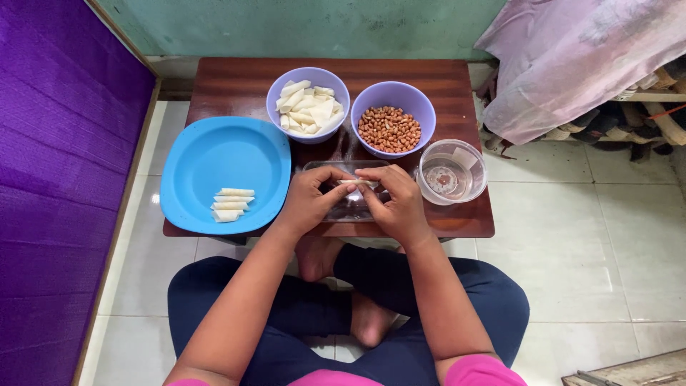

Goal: Assembling small snacks by placing peanuts inside pieces of dough and rolling them into shape.

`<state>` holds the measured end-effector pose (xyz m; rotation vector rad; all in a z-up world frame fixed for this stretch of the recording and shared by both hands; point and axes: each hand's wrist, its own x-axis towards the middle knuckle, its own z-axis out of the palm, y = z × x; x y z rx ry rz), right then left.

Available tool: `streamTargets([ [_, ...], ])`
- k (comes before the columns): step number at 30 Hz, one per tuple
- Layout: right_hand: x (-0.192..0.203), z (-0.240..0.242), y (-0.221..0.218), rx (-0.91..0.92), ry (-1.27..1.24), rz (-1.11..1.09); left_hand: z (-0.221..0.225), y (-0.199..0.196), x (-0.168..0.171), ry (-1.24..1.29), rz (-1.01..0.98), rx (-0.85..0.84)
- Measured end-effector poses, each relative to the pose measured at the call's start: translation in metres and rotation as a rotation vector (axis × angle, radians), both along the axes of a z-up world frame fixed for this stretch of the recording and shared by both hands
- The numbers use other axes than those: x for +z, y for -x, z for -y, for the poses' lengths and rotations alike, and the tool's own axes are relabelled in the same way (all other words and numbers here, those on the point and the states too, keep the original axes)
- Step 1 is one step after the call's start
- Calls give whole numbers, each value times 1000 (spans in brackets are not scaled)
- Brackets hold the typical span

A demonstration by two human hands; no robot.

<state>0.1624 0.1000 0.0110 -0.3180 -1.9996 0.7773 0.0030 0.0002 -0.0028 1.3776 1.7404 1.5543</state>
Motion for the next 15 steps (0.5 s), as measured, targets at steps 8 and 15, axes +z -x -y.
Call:
streamTargets([
  [8, 4, 0, 1, 20, -23, 6, 1, 0, 4, -5, -16, 5],
  [15, 4, 0, 1, 29, -22, 12, 0, -1, 1, -9, -13, 8],
])
